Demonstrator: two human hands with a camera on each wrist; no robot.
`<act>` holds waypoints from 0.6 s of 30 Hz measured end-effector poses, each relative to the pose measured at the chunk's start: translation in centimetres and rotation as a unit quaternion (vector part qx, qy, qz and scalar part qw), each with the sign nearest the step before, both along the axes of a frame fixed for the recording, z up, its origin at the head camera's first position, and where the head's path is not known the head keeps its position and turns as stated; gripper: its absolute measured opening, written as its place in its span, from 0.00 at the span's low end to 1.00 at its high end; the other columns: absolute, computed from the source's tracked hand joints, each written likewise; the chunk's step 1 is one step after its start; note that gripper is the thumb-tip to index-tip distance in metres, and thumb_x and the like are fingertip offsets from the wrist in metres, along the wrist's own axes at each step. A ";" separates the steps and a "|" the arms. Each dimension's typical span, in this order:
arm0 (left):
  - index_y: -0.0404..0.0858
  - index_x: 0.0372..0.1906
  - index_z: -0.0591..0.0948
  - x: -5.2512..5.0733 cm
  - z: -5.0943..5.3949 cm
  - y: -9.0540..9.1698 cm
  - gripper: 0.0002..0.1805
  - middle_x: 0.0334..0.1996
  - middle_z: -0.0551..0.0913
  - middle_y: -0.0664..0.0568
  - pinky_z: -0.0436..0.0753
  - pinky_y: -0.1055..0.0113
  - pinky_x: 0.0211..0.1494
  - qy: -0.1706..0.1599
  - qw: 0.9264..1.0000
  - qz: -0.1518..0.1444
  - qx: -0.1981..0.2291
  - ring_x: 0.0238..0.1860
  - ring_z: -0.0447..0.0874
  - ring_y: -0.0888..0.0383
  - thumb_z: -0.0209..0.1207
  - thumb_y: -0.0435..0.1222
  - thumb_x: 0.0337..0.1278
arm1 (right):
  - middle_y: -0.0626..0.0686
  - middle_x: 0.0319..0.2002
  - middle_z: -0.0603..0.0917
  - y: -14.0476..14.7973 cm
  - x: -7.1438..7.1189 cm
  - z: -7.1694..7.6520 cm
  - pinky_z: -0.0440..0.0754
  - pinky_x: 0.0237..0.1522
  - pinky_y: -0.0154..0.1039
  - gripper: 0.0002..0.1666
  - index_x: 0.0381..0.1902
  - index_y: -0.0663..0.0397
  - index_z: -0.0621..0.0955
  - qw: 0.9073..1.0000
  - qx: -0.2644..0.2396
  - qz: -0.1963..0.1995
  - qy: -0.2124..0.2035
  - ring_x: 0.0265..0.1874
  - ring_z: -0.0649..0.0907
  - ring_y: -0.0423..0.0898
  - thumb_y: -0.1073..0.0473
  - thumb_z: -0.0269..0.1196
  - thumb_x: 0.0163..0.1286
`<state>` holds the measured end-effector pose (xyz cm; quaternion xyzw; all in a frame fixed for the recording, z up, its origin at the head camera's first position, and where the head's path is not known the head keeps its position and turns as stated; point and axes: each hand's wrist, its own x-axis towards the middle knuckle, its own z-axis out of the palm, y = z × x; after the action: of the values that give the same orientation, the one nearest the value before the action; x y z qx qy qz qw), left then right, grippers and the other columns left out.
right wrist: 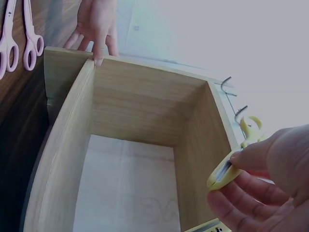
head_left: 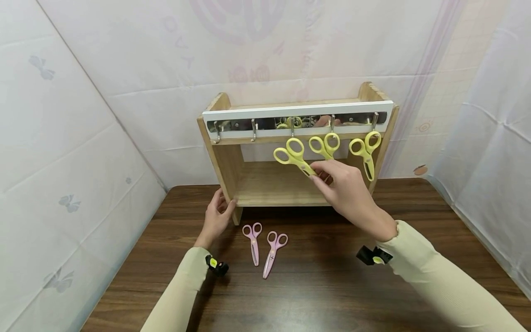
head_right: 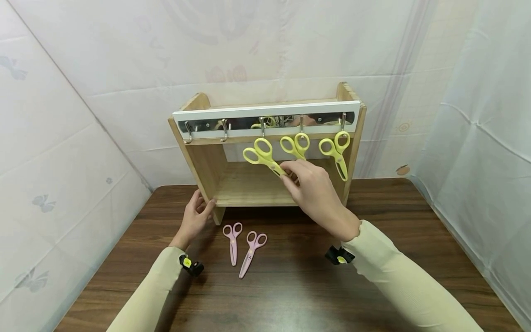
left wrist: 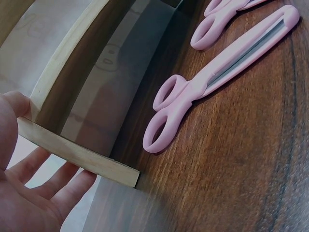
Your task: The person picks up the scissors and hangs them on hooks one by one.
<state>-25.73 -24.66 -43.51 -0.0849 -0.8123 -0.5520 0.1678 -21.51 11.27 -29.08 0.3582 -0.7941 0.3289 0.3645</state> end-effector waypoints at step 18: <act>0.32 0.73 0.68 2.0 2.6 1.1 0.28 0.59 0.79 0.27 0.85 0.58 0.49 -0.002 1.000 -0.007 0.003 0.54 0.83 0.32 0.58 0.27 0.71 | 0.53 0.31 0.87 -0.3 -0.6 0.1 0.85 0.30 0.43 0.09 0.44 0.62 0.87 0.999 0.000 -0.010 -0.038 0.29 0.84 0.44 0.70 0.72 0.65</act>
<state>-23.68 -23.59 -40.88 -0.0890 -0.8102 -0.5561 0.1626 -22.15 11.00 -29.01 0.3377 -0.8109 0.3385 0.3373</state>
